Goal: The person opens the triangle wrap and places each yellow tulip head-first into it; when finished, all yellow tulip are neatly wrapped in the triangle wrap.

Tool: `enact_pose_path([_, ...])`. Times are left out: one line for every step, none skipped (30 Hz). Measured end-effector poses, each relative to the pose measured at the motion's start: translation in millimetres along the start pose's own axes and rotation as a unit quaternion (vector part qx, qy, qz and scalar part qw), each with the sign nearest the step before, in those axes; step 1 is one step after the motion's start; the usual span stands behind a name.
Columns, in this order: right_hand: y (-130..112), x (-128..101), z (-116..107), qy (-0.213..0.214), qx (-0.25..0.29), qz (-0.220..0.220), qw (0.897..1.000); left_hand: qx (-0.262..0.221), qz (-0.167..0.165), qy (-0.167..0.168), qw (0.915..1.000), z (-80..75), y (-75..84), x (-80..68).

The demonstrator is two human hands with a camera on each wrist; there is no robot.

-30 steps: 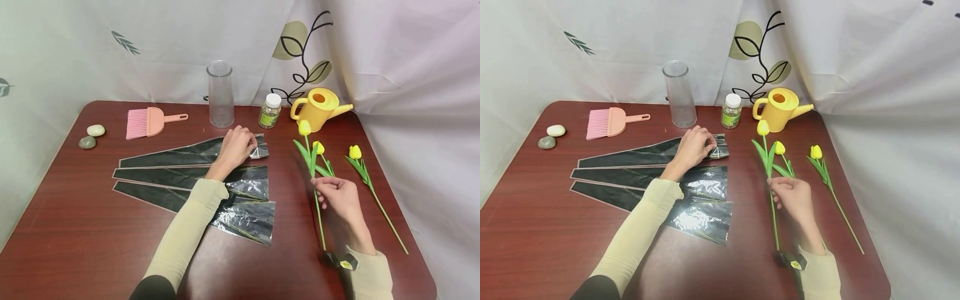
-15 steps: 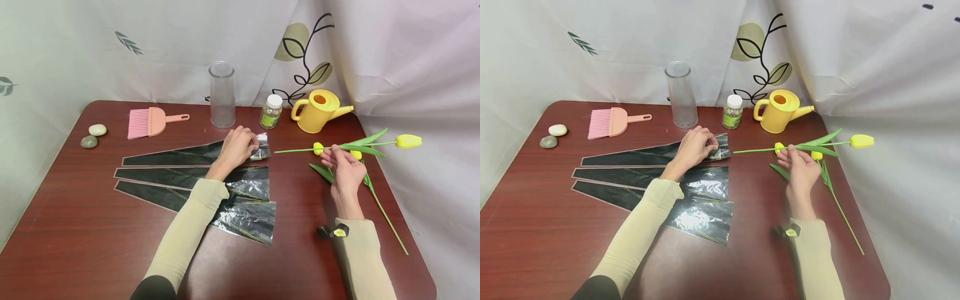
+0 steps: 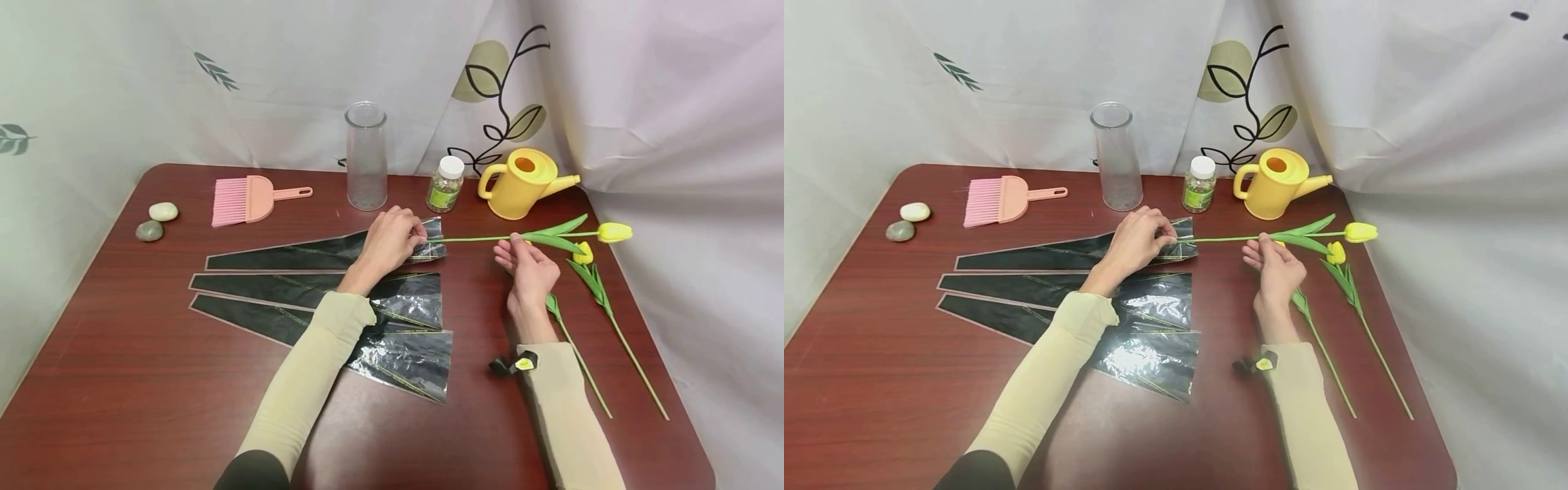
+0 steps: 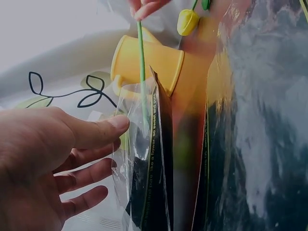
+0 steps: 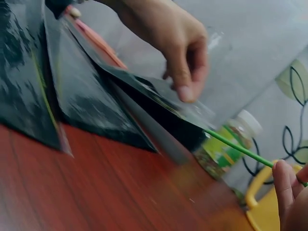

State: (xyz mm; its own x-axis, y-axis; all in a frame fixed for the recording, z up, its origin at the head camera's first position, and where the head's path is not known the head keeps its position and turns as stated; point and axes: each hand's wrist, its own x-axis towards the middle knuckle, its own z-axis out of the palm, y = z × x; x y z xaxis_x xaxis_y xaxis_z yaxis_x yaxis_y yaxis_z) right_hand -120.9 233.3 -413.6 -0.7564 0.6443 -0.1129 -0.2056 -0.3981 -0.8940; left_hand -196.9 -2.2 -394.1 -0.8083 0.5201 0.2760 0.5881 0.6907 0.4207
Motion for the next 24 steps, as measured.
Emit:
enact_pose_path([3.7, -2.2, 4.0, -0.002, -0.004, 0.003, 1.000, 0.001, -0.001, 0.001, 1.0000, -0.4, 0.0, -0.1])
enact_pose_path([7.6, -4.9, 8.5, -0.003, -0.010, 0.008, 1.000, 0.002, -0.002, 0.002, 1.0000, -0.8, -0.2, -0.1])
enact_pose_path([11.4, -8.0, 13.5, -0.004, -0.019, 0.015, 1.000, 0.003, -0.002, 0.002, 1.0000, -1.2, -0.3, -0.2])
enact_pose_path([15.3, -11.2, 18.7, -0.004, -0.031, 0.025, 0.999, 0.004, -0.002, 0.001, 1.0000, -1.6, -0.4, -0.2])
enact_pose_path([19.1, -14.5, 24.2, -0.005, -0.044, 0.036, 0.998, 0.005, -0.002, 0.000, 1.0000, -2.2, -0.6, -0.2])
enact_pose_path([22.7, -18.3, 29.9, -0.006, -0.058, 0.049, 0.997, 0.006, -0.002, -0.002, 1.0000, -2.9, -0.7, -0.1])
enact_pose_path([26.0, -21.8, 35.6, -0.005, -0.070, 0.065, 0.995, 0.007, -0.002, -0.005, 1.0000, -3.6, -0.8, -0.1])
enact_pose_path([29.1, -25.5, 41.1, -0.004, -0.082, 0.081, 0.993, 0.008, -0.002, -0.009, 0.9999, -4.6, -1.0, 0.0])
enact_pose_path([32.1, -28.9, 46.2, -0.006, -0.089, 0.097, 0.991, 0.010, -0.002, -0.013, 0.9999, -5.7, -1.3, 0.3])
enact_pose_path([35.0, -31.9, 50.9, -0.006, -0.095, 0.116, 0.989, 0.013, -0.002, -0.017, 0.9998, -7.1, -1.7, 0.4])
enact_pose_path([37.4, -34.9, 55.4, -0.008, -0.101, 0.133, 0.986, 0.017, -0.002, -0.020, 0.9997, -8.5, -2.4, 0.6])
enact_pose_path([39.8, -37.3, 59.2, -0.009, -0.105, 0.152, 0.983, 0.020, -0.003, -0.024, 0.9995, -9.9, -3.1, 0.7])
enact_pose_path([42.0, -39.1, 62.2, -0.010, -0.107, 0.170, 0.979, 0.025, -0.005, -0.027, 0.9993, -11.1, -4.1, 0.7])
enact_pose_path([43.9, -40.8, 64.6, -0.013, -0.111, 0.186, 0.976, 0.028, -0.007, -0.030, 0.9991, -12.1, -5.1, 0.6])
enact_pose_path([45.1, -42.2, 66.3, -0.016, -0.115, 0.202, 0.973, 0.032, -0.008, -0.033, 0.9989, -12.9, -6.3, 0.5])
enact_pose_path([45.8, -43.2, 67.0, -0.021, -0.118, 0.217, 0.969, 0.034, -0.010, -0.037, 0.9987, -13.5, -7.4, 0.1])
enact_pose_path([45.9, -43.7, 66.8, -0.029, -0.124, 0.231, 0.965, 0.036, -0.012, -0.040, 0.9985, -13.7, -8.6, -0.2])
enact_pose_path([45.1, -44.0, 65.8, -0.039, -0.130, 0.244, 0.960, 0.038, -0.013, -0.044, 0.9982, -13.7, -9.7, -0.7])
enact_pose_path([43.6, -44.1, 64.0, -0.054, -0.137, 0.255, 0.956, 0.040, -0.014, -0.048, 0.9980, -13.5, -10.8, -1.1])
enact_pose_path([41.3, -44.0, 61.4, -0.073, -0.146, 0.264, 0.951, 0.041, -0.014, -0.052, 0.9977, -13.1, -11.6, -1.5])
enact_pose_path([38.6, -42.9, 57.9, -0.098, -0.156, 0.268, 0.946, 0.041, -0.015, -0.056, 0.9975, -12.8, -12.4, -1.9])
enact_pose_path([34.7, -41.5, 53.6, -0.127, -0.168, 0.267, 0.940, 0.042, -0.015, -0.059, 0.9973, -12.4, -13.0, -2.2])
enact_pose_path([30.3, -39.4, 48.9, -0.159, -0.185, 0.256, 0.935, 0.043, -0.015, -0.061, 0.9971, -11.9, -13.7, -2.3])
enact_pose_path([24.6, -35.6, 43.0, -0.194, -0.211, 0.221, 0.932, 0.045, -0.014, -0.062, 0.9970, -11.6, -14.2, -2.5])
